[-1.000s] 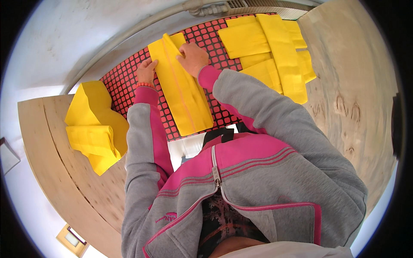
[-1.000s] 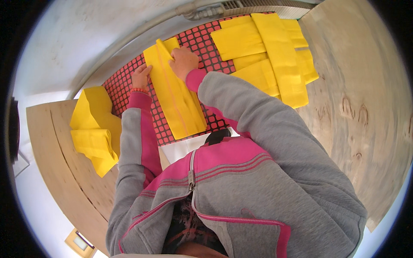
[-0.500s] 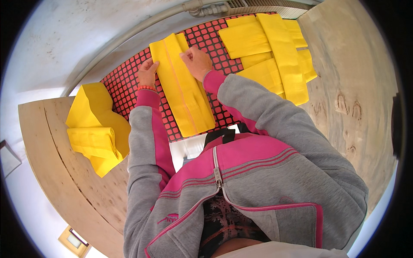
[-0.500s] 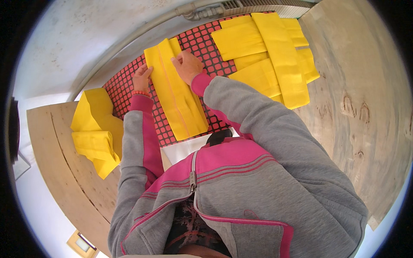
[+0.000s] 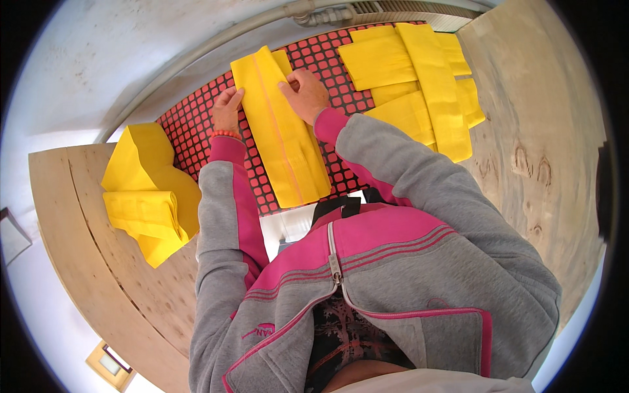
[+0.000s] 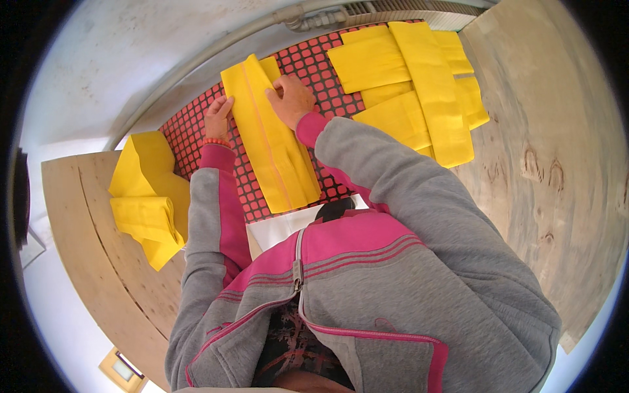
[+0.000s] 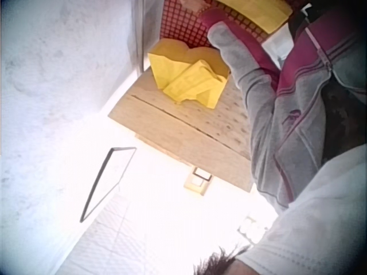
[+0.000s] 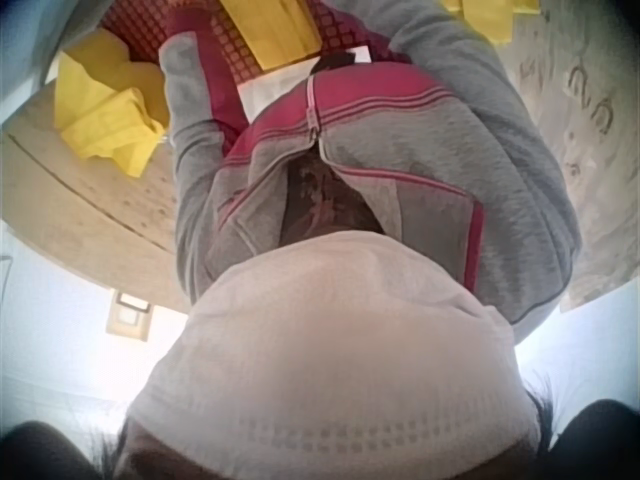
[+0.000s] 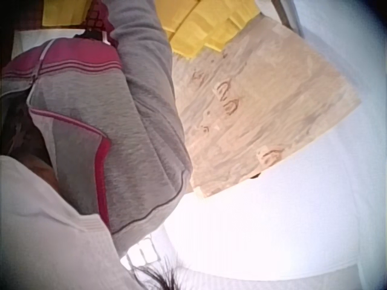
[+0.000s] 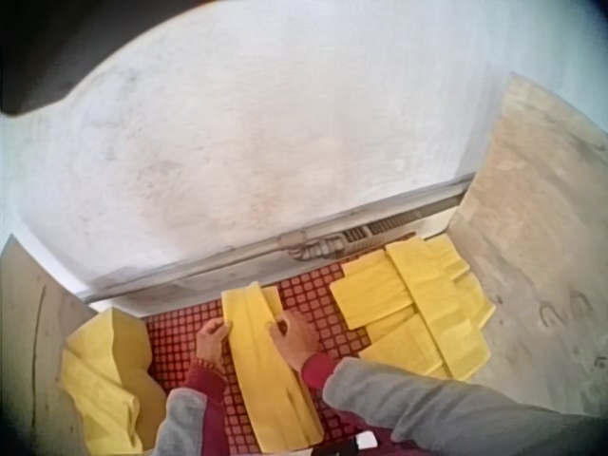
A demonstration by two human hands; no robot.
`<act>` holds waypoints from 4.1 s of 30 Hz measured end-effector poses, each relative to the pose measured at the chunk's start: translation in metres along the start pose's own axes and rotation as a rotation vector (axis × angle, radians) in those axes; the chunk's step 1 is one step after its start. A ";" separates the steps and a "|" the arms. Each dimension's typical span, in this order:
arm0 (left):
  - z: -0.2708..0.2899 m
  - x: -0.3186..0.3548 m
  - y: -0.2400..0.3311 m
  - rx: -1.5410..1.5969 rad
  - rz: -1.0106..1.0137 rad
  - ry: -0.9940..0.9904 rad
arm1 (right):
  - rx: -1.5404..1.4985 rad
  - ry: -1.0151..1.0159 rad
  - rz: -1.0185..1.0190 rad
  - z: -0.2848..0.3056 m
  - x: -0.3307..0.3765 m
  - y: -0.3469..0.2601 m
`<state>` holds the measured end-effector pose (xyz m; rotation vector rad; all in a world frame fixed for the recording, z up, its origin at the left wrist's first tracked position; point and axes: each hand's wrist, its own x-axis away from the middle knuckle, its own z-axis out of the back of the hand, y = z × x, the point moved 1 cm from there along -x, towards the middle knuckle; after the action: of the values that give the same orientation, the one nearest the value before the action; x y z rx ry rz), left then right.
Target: The person folds multiple yellow sheets of paper on a patterned table, aligning edges and stacking them. The person then ties the stack with a white string.
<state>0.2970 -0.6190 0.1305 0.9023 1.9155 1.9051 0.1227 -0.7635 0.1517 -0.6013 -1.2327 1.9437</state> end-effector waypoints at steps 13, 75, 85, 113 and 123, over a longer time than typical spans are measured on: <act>-0.003 -0.005 -0.002 -0.157 -0.025 0.108 | 0.089 0.074 -0.009 -0.002 -0.004 0.011; 0.051 0.229 -0.051 0.079 0.104 0.155 | -0.024 -0.298 -0.152 0.130 0.145 0.024; 0.025 0.257 -0.003 -0.080 -0.019 0.300 | 0.165 -0.039 0.103 0.245 0.138 0.023; -0.376 0.288 -0.055 0.319 0.727 -0.285 | -0.399 -0.604 -0.698 0.410 0.028 0.174; -0.376 0.268 -0.033 0.592 0.639 -0.383 | -0.521 -0.675 -0.693 0.398 0.070 0.138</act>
<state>-0.1436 -0.7494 0.1884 2.0866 2.1173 1.2436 -0.2510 -0.9653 0.1970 0.2827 -2.0534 1.2418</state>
